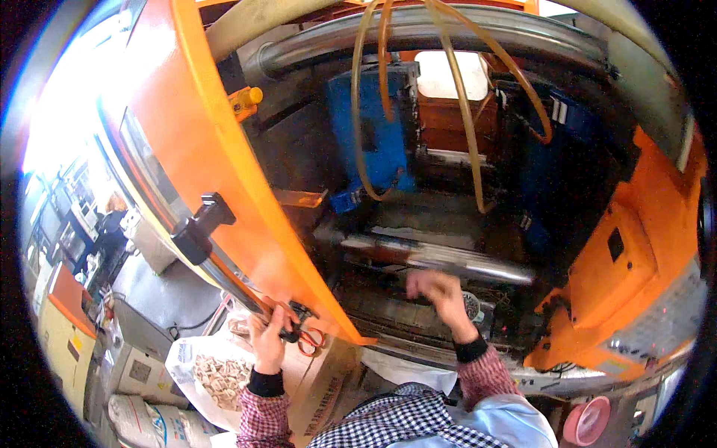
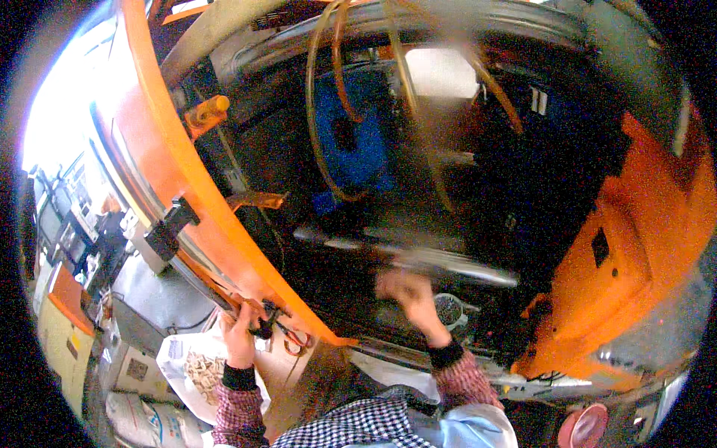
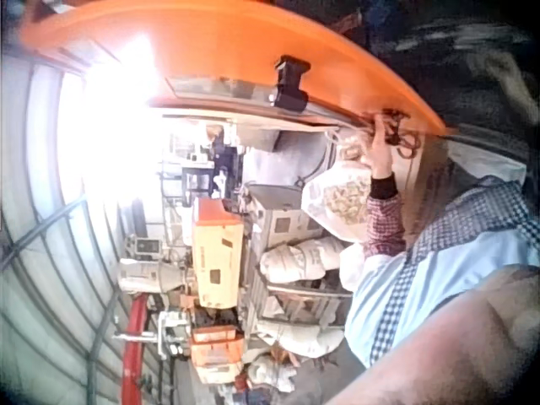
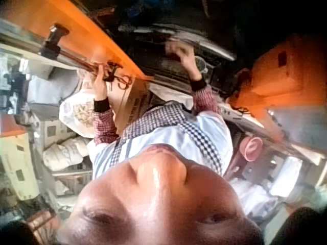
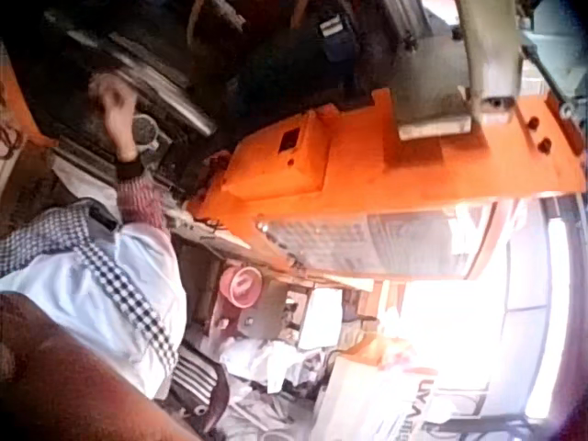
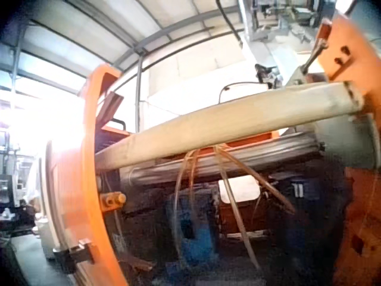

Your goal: The person operates an injection molding machine by opening the safety door, retrieving a white plastic component from the mold, and closing the door. They repeat this cycle multiple times, placing the finished components into a nearby white sack.

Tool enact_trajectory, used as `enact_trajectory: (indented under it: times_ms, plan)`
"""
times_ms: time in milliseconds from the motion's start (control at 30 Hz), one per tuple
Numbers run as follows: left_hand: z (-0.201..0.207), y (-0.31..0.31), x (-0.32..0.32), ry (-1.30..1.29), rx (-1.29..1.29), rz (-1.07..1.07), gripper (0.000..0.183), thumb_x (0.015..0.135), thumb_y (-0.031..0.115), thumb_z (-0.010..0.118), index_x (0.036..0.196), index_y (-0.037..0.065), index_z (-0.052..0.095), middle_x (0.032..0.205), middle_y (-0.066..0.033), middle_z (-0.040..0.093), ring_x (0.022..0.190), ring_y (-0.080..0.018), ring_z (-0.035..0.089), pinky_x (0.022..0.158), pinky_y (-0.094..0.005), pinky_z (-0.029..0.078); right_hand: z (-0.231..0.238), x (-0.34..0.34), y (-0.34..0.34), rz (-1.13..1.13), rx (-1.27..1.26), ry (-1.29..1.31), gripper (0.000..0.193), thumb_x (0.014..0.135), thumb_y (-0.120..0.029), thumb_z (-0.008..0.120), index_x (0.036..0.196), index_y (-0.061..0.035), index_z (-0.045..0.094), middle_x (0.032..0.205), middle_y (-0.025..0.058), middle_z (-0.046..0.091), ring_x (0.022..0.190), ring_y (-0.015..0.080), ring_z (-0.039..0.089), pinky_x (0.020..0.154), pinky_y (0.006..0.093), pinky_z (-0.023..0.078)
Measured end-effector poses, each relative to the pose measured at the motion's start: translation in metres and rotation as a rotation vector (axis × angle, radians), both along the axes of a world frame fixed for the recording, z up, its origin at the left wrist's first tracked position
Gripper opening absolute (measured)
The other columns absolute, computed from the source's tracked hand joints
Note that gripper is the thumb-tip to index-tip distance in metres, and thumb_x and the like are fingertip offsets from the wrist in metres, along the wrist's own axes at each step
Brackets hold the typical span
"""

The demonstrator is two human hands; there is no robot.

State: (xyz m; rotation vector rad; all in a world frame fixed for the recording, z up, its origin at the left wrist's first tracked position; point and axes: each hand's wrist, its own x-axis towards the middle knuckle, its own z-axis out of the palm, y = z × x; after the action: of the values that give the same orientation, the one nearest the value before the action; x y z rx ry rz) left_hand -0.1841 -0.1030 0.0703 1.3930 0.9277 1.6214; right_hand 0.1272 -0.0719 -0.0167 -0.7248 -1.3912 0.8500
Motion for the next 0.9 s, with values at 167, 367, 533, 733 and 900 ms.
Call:
enact_trajectory:
  times_ms: [167,367,533,733,900]
  plan:
    - [-0.017,-0.016,0.034,0.029,-0.001,-0.485,0.007,0.085,-0.005,0.05,0.088,0.001,0.048,0.071,-0.0112,0.055,0.064,-0.0198,0.057,0.063,-0.032,0.048,-0.058,0.002,-0.123,0.069,-0.626,0.398,0.02,0.087,-0.012,0.058,0.097,0.004,0.063,0.076,0.0077,0.062,0.07,0.0155,0.059,0.065,0.0282,0.049]
    - [-0.02,-0.041,0.097,-0.018,-0.035,-0.944,0.016,0.081,-0.01,0.056,0.088,0.001,0.047,0.072,-0.0119,0.056,0.059,-0.0148,0.055,0.05,-0.0232,0.045,-0.051,0.022,-0.167,-0.157,-0.472,0.569,0.021,0.089,-0.012,0.055,0.098,0.0058,0.061,0.067,0.0033,0.057,0.061,0.01,0.051,0.057,0.0212,0.038]
    - [-0.01,-0.074,0.142,0.17,-0.01,-1.026,0.014,0.082,-0.009,0.053,0.085,0.003,0.046,0.068,-0.0077,0.053,0.05,-0.0123,0.051,0.048,-0.0255,0.044,-0.046,0.006,-0.219,-0.466,-0.463,0.615,0.018,0.089,-0.011,0.054,0.097,0.0041,0.061,0.069,0.0042,0.059,0.058,0.0102,0.053,0.054,0.0206,0.04]
    - [-0.018,-0.102,0.21,0.357,0.234,-0.995,0.017,0.081,0.008,0.065,0.09,0.002,0.053,0.063,-0.0037,0.055,0.052,-0.0113,0.051,0.048,-0.0258,0.042,-0.107,0.031,-0.25,-0.936,-0.572,-0.638,0.022,0.081,-0.007,0.052,0.101,0.0,0.06,0.089,0.0175,0.064,0.075,0.0295,0.063,0.066,0.035,0.05]
    - [-0.032,-0.143,0.28,0.182,0.291,-1.057,0.031,0.083,0.023,0.062,0.101,0.002,0.05,0.07,-0.0132,0.058,0.062,-0.0246,0.059,0.053,-0.0359,0.046,-0.155,0.024,-0.24,-0.799,-0.618,-1.022,0.022,0.082,-0.008,0.053,0.1,0.0001,0.06,0.09,0.0181,0.063,0.077,0.0306,0.062,0.068,0.0361,0.049]
